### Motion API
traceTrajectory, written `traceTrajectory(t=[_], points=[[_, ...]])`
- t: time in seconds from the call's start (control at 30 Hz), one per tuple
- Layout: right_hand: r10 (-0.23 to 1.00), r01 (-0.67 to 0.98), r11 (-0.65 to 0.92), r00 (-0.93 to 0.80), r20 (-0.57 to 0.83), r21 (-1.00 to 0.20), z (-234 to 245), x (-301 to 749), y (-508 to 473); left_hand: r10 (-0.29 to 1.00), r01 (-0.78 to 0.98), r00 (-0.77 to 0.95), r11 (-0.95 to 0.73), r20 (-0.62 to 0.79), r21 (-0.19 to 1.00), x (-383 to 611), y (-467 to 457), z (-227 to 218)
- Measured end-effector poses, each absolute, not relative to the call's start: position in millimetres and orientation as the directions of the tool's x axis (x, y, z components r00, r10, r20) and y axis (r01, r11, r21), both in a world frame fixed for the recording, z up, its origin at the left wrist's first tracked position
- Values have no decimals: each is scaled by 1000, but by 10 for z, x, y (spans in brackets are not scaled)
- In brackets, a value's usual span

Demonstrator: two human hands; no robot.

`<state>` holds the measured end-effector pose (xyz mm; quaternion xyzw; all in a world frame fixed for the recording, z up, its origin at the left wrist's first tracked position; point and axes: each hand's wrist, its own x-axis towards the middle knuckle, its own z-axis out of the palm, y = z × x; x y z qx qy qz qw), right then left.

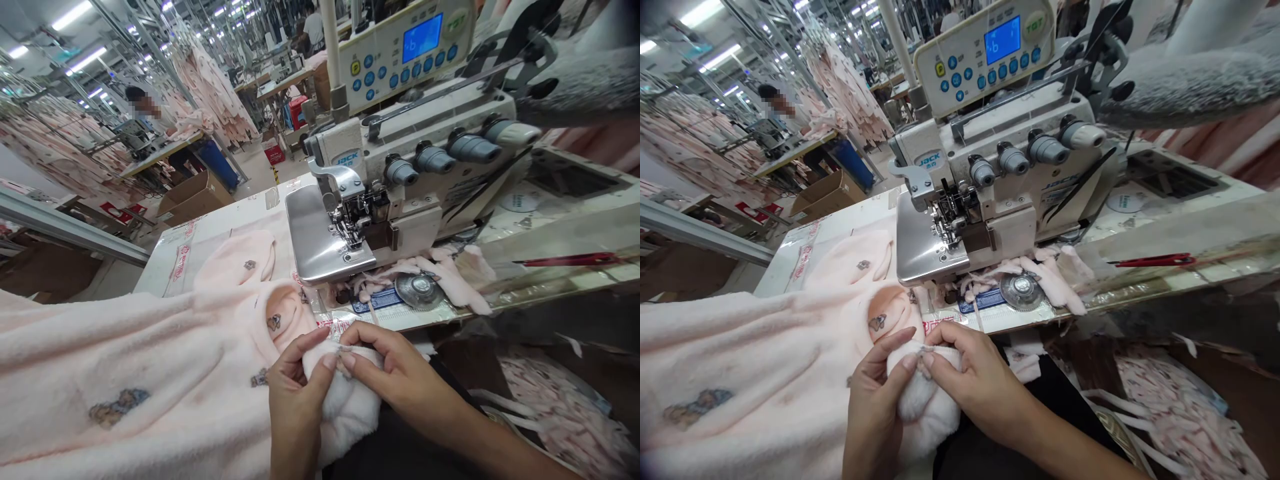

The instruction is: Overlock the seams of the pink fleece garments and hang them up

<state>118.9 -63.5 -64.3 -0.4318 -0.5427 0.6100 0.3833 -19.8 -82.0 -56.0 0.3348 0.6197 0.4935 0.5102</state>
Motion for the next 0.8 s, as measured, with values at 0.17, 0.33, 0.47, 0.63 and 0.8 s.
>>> traceTrajectory(t=[0.17, 0.33, 0.47, 0.63, 0.8], points=[[933, -51, -144, -339, -118, -988, -623, 1225, -626, 902, -49, -284, 324, -324, 945, -177, -834, -538], [935, -224, -206, -332, -124, -953, -659, 1245, -616, 932, 99, -243, 299, -268, 949, -184, -837, -458], [960, -334, -192, -260, -106, -923, -671, 1233, -638, 966, 214, -166, 233, -200, 949, -178, -847, -371], [969, -301, -131, -240, -58, -945, -663, 1215, -652, 978, 137, -57, 208, -202, 969, -227, -860, -397], [982, -158, -16, -190, 14, -987, -678, 1201, -692, 980, 156, -115, 177, -160, 972, -223, -841, -432]])
